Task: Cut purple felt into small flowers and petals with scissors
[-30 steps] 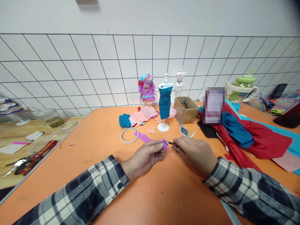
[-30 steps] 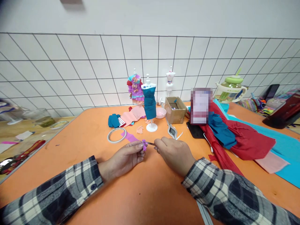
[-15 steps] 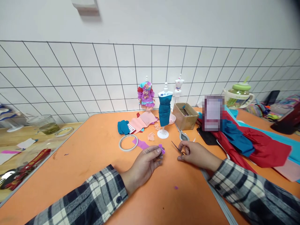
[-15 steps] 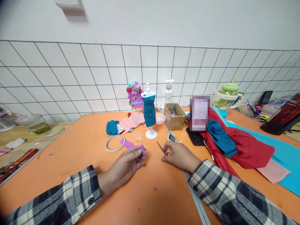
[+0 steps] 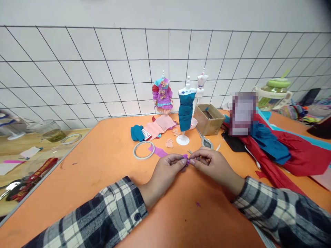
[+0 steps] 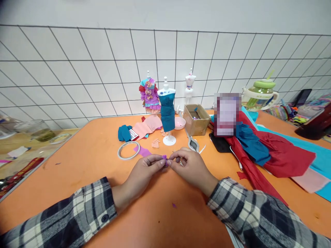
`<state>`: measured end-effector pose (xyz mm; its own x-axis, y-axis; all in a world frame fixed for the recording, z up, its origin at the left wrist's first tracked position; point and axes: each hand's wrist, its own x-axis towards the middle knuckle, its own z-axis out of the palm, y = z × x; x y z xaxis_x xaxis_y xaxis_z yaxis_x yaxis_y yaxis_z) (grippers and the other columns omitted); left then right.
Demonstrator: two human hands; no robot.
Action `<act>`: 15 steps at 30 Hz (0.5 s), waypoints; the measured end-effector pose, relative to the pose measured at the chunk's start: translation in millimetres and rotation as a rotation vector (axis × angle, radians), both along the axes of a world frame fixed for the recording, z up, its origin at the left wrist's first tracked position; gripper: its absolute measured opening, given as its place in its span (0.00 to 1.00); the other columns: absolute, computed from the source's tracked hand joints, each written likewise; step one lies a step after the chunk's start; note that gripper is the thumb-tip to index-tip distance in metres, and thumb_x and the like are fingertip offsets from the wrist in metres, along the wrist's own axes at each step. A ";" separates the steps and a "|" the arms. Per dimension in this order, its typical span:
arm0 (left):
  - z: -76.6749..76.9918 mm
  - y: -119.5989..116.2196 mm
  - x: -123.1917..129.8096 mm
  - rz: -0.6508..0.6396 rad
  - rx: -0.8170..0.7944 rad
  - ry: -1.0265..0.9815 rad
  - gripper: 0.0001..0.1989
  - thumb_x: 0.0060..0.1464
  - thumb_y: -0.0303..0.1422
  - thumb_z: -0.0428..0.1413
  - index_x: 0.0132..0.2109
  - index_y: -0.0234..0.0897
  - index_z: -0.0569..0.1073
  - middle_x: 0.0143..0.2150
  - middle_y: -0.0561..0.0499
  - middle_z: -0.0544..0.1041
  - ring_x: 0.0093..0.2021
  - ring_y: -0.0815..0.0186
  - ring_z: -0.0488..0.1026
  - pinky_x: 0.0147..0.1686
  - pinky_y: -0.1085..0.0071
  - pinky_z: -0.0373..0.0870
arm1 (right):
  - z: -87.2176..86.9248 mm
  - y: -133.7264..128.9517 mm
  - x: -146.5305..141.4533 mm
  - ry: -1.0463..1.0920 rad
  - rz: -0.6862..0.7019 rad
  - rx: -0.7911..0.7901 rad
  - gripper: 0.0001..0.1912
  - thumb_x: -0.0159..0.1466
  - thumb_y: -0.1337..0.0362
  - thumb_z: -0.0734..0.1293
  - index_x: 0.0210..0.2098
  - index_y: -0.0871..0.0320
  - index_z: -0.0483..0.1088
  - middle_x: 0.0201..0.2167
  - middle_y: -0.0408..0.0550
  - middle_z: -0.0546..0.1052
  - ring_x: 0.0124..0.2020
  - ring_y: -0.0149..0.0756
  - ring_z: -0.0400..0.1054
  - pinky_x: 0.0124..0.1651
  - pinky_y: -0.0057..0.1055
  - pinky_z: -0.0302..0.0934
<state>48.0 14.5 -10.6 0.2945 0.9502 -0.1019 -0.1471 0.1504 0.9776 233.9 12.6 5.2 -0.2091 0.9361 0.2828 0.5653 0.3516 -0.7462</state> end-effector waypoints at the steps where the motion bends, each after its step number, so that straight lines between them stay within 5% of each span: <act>1: 1.3 -0.7 0.3 0.005 0.008 0.022 0.12 0.48 0.37 0.64 0.35 0.32 0.79 0.31 0.49 0.78 0.33 0.67 0.72 0.38 0.70 0.66 | -1.0 -0.9 -2.9 0.013 -0.009 0.003 0.10 0.58 0.58 0.66 0.32 0.58 0.76 0.25 0.45 0.71 0.25 0.31 0.61 0.28 0.28 0.55; 7: 2.7 -2.7 0.5 -0.027 0.001 0.019 0.12 0.48 0.37 0.64 0.36 0.31 0.79 0.30 0.49 0.78 0.32 0.67 0.71 0.37 0.70 0.66 | -8.6 -0.6 -7.9 0.034 -0.016 -0.083 0.08 0.57 0.61 0.65 0.29 0.58 0.73 0.23 0.42 0.69 0.21 0.29 0.57 0.24 0.27 0.51; 15: 1.1 -2.6 -3.5 -0.082 -0.083 -0.082 0.16 0.45 0.32 0.67 0.43 0.32 0.79 0.41 0.44 0.80 0.42 0.63 0.74 0.47 0.66 0.66 | -8.5 -1.8 -7.2 -0.080 -0.009 0.076 0.03 0.56 0.67 0.64 0.29 0.57 0.70 0.24 0.41 0.68 0.24 0.29 0.58 0.27 0.26 0.52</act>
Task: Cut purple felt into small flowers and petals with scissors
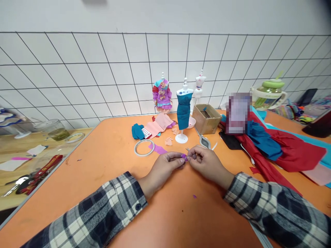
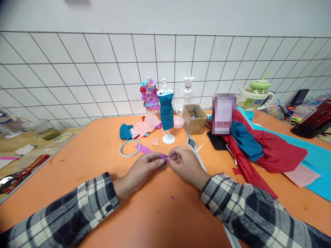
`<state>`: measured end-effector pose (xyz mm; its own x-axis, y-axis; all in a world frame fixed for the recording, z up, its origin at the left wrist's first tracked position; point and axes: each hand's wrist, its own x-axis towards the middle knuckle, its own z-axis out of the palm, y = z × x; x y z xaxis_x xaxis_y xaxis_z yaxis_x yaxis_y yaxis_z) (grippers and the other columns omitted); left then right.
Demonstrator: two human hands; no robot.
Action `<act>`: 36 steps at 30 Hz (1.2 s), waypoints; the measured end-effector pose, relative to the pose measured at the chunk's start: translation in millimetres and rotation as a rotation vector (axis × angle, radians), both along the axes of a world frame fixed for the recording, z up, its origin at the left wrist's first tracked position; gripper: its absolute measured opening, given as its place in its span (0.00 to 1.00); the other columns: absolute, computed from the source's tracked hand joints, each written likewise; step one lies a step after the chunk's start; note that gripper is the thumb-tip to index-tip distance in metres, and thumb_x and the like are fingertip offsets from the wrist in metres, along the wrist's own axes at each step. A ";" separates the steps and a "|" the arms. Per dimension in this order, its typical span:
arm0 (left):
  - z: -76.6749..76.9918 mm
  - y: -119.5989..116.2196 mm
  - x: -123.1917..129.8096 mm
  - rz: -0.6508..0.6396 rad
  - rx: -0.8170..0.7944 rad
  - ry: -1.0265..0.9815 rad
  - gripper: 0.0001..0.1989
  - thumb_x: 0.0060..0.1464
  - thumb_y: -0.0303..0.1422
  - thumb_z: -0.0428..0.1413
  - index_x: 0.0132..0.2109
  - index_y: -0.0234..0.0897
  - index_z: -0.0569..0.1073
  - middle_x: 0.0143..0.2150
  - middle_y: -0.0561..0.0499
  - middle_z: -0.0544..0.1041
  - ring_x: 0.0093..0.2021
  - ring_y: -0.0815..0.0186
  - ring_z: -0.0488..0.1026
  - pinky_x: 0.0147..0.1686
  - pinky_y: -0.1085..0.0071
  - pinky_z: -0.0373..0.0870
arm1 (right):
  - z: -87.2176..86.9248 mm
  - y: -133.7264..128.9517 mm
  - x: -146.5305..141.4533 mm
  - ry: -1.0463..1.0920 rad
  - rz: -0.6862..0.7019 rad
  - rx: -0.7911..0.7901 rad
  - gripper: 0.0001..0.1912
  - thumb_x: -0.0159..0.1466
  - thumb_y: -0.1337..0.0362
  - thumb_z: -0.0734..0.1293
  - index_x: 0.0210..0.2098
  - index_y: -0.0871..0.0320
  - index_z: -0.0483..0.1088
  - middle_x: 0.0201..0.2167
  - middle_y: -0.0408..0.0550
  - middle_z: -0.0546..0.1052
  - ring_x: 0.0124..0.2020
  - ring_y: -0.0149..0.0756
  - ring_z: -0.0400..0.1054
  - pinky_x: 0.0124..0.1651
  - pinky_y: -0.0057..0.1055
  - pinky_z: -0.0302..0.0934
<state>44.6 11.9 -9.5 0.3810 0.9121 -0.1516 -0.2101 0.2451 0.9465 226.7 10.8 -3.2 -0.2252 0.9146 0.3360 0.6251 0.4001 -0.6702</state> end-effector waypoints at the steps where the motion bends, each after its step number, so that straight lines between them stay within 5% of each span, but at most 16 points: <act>1: 0.9 0.1 -0.7 -0.005 -0.011 0.004 0.19 0.44 0.32 0.67 0.46 0.32 0.78 0.44 0.43 0.79 0.44 0.62 0.74 0.49 0.66 0.66 | -0.4 0.0 0.5 0.003 0.002 -0.010 0.03 0.56 0.67 0.64 0.28 0.57 0.70 0.24 0.41 0.68 0.23 0.29 0.58 0.26 0.26 0.52; 4: 4.7 0.7 -3.6 -0.034 -0.044 -0.010 0.26 0.44 0.31 0.68 0.52 0.34 0.74 0.50 0.41 0.77 0.49 0.59 0.72 0.51 0.64 0.65 | -1.7 0.2 1.6 0.060 0.010 -0.097 0.04 0.56 0.65 0.63 0.28 0.58 0.69 0.23 0.40 0.68 0.22 0.28 0.57 0.25 0.26 0.52; 9: 10.7 1.7 -6.3 -0.175 -0.035 0.031 0.17 0.44 0.37 0.67 0.41 0.33 0.79 0.41 0.45 0.78 0.40 0.64 0.72 0.43 0.69 0.66 | -2.4 1.2 2.6 0.228 0.067 -0.311 0.08 0.56 0.61 0.63 0.29 0.59 0.70 0.23 0.41 0.69 0.24 0.29 0.60 0.27 0.26 0.54; 14: 8.5 0.0 -2.0 -0.118 0.115 0.305 0.16 0.45 0.42 0.65 0.33 0.32 0.79 0.27 0.51 0.74 0.28 0.70 0.66 0.31 0.73 0.60 | 0.3 -0.6 2.6 0.307 0.086 -0.388 0.08 0.54 0.61 0.65 0.28 0.60 0.70 0.24 0.42 0.71 0.25 0.30 0.62 0.29 0.27 0.57; 21: 7.7 -3.2 0.3 -0.077 0.166 0.345 0.14 0.44 0.41 0.65 0.30 0.33 0.78 0.26 0.52 0.73 0.27 0.70 0.65 0.30 0.73 0.58 | 0.9 -8.0 -0.2 0.414 0.046 -0.591 0.15 0.57 0.53 0.65 0.33 0.58 0.72 0.18 0.37 0.65 0.14 0.24 0.51 0.15 0.23 0.47; 26: 11.0 -2.4 -3.2 -0.103 0.189 0.439 0.15 0.47 0.43 0.62 0.32 0.33 0.79 0.26 0.51 0.75 0.26 0.69 0.65 0.28 0.73 0.58 | -2.1 1.3 11.4 0.323 0.146 -0.523 0.13 0.56 0.55 0.68 0.31 0.59 0.74 0.23 0.42 0.72 0.21 0.27 0.61 0.23 0.25 0.55; 30: 11.0 0.2 -12.6 -0.228 0.251 0.685 0.15 0.49 0.44 0.60 0.33 0.34 0.80 0.25 0.51 0.74 0.24 0.68 0.65 0.25 0.72 0.56 | -4.8 2.8 17.3 0.058 0.203 -0.400 0.10 0.58 0.58 0.67 0.30 0.58 0.76 0.25 0.43 0.74 0.26 0.30 0.64 0.29 0.27 0.56; 36: 8.9 -5.1 -19.4 -0.042 0.875 0.920 0.09 0.49 0.35 0.62 0.38 0.39 0.77 0.39 0.47 0.74 0.40 0.58 0.69 0.40 0.65 0.59 | -6.2 -8.4 5.1 -0.296 0.130 -0.130 0.08 0.60 0.63 0.65 0.29 0.55 0.76 0.25 0.42 0.73 0.28 0.32 0.64 0.29 0.28 0.52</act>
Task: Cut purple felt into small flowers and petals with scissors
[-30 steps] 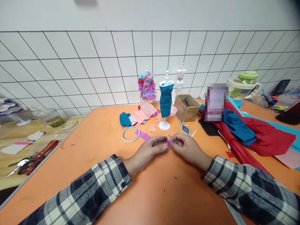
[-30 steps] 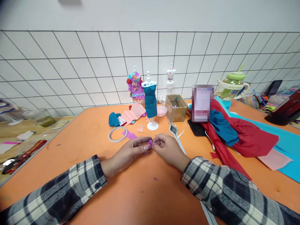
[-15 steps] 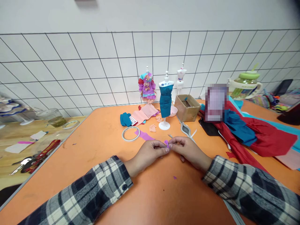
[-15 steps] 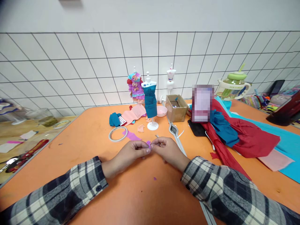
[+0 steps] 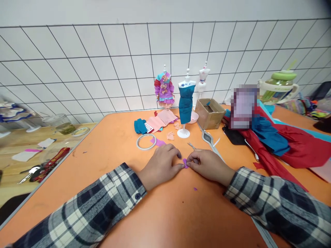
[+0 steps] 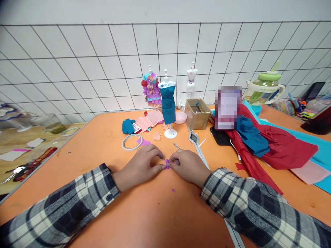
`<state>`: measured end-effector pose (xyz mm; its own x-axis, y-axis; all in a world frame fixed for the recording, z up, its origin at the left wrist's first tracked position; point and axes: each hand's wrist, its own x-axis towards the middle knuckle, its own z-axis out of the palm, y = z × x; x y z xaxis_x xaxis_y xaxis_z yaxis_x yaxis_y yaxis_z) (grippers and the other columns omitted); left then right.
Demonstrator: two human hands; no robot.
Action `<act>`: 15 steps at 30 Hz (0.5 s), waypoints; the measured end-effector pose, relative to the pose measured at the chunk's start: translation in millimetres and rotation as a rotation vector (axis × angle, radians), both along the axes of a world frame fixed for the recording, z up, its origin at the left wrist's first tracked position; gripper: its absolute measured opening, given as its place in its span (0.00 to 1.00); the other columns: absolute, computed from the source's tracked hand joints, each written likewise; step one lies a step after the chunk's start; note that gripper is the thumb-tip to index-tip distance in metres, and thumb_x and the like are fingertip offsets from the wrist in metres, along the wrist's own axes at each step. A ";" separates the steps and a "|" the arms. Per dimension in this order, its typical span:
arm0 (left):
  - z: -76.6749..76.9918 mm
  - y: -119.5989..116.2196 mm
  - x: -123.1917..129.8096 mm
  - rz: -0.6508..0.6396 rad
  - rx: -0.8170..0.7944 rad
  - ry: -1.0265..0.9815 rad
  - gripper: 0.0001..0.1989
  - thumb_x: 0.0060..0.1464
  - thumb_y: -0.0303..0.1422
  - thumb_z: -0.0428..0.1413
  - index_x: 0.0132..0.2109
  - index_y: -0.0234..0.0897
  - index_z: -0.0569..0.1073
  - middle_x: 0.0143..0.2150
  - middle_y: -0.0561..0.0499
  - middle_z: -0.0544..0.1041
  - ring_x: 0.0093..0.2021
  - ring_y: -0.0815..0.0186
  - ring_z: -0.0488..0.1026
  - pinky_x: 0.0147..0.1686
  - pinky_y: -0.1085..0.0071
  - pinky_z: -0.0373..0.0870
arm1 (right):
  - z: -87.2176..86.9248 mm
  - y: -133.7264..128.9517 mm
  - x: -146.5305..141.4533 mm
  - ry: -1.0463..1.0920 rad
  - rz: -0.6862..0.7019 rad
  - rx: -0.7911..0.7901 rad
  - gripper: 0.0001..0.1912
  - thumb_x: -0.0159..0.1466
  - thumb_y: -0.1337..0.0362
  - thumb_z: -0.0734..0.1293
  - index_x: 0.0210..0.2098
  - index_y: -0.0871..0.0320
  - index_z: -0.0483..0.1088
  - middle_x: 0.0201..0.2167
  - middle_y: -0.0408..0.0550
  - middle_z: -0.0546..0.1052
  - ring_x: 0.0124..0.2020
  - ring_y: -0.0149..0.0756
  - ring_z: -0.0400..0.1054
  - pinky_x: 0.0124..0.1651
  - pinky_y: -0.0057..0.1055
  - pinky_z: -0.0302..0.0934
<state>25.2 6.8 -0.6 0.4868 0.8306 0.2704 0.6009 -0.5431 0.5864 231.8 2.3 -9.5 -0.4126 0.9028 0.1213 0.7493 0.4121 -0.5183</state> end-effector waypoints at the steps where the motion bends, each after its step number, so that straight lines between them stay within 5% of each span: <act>1: -0.5 -0.8 0.9 -0.025 0.068 0.031 0.07 0.50 0.34 0.61 0.38 0.40 0.77 0.39 0.47 0.74 0.42 0.58 0.68 0.42 0.64 0.57 | 0.4 -1.2 -1.3 -0.008 -0.010 0.007 0.08 0.60 0.63 0.65 0.29 0.55 0.76 0.25 0.42 0.74 0.28 0.32 0.65 0.29 0.28 0.52; 7: -5.0 -0.6 8.3 -0.061 0.203 0.219 0.04 0.55 0.31 0.57 0.34 0.40 0.77 0.38 0.49 0.75 0.42 0.59 0.67 0.45 0.58 0.49 | -0.2 -0.9 1.4 -0.056 -0.021 0.024 0.07 0.60 0.64 0.65 0.30 0.54 0.76 0.25 0.42 0.73 0.28 0.32 0.65 0.29 0.28 0.51; 15: -1.0 -0.9 10.4 -0.036 0.241 0.321 0.06 0.57 0.36 0.57 0.38 0.41 0.77 0.41 0.49 0.75 0.45 0.59 0.66 0.46 0.57 0.51 | -6.0 2.7 8.2 -0.023 0.020 0.110 0.05 0.61 0.63 0.67 0.38 0.53 0.73 0.32 0.41 0.72 0.32 0.30 0.66 0.33 0.27 0.54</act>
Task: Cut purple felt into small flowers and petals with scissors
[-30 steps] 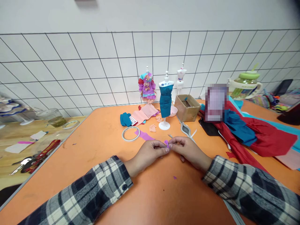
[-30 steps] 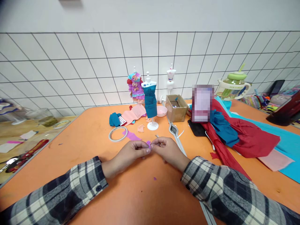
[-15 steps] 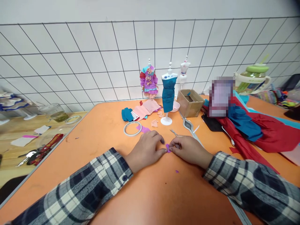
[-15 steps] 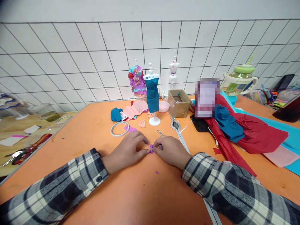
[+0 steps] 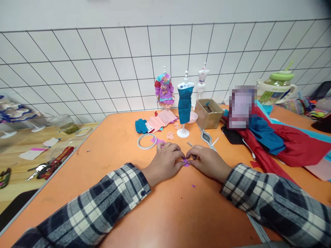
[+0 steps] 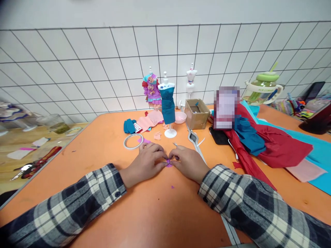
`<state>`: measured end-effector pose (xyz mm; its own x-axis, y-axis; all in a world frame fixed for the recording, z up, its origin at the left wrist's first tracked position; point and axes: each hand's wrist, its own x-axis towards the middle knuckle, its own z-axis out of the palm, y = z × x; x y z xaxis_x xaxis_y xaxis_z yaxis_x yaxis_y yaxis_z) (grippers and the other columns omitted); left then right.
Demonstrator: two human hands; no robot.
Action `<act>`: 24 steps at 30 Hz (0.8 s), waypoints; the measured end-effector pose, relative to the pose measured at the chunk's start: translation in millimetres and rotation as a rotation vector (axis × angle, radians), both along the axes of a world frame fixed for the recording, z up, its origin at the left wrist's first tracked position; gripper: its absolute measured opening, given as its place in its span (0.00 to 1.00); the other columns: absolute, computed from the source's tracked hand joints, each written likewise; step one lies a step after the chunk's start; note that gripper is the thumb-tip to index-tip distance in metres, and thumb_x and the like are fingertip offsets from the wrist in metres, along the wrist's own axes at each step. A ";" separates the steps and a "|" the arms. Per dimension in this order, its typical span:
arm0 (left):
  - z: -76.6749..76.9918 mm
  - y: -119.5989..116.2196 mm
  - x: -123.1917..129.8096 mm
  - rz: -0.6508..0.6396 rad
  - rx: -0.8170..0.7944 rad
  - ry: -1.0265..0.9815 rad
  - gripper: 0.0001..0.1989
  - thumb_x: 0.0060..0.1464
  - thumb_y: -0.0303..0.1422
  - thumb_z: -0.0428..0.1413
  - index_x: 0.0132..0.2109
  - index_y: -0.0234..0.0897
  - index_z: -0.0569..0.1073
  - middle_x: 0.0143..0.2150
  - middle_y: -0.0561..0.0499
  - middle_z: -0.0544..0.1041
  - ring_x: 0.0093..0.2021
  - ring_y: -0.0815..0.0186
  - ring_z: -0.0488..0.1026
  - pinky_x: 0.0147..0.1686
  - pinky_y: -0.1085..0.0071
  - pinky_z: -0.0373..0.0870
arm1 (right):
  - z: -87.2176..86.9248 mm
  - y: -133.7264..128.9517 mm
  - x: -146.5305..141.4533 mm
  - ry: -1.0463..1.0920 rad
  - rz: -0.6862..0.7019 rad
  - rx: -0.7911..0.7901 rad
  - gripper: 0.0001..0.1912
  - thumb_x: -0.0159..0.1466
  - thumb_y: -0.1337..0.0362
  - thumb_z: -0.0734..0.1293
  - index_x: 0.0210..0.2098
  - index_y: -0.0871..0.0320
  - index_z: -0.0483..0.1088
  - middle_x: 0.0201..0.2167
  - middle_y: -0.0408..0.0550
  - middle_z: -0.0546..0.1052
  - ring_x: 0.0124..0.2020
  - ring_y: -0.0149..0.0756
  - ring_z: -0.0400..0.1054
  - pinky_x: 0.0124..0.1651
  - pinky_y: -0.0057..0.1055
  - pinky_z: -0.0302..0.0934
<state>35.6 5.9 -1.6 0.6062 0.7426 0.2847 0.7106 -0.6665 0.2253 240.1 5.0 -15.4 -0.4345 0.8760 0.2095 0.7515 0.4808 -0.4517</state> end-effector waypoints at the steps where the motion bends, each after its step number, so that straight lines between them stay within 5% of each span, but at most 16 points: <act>1: 0.1 0.4 -0.2 -0.010 0.002 0.006 0.06 0.57 0.35 0.57 0.38 0.41 0.77 0.41 0.49 0.75 0.45 0.59 0.66 0.46 0.57 0.51 | 0.3 -0.1 -0.1 0.003 0.015 -0.003 0.05 0.62 0.64 0.66 0.37 0.52 0.74 0.32 0.41 0.72 0.33 0.31 0.67 0.34 0.27 0.54; 24: -1.1 9.6 -1.2 -0.096 -0.050 0.032 0.06 0.56 0.33 0.56 0.36 0.38 0.77 0.37 0.49 0.75 0.42 0.60 0.67 0.43 0.62 0.59 | 5.8 1.2 1.7 -0.173 0.079 0.035 0.07 0.64 0.63 0.63 0.36 0.53 0.74 0.36 0.42 0.74 0.36 0.34 0.69 0.35 0.29 0.55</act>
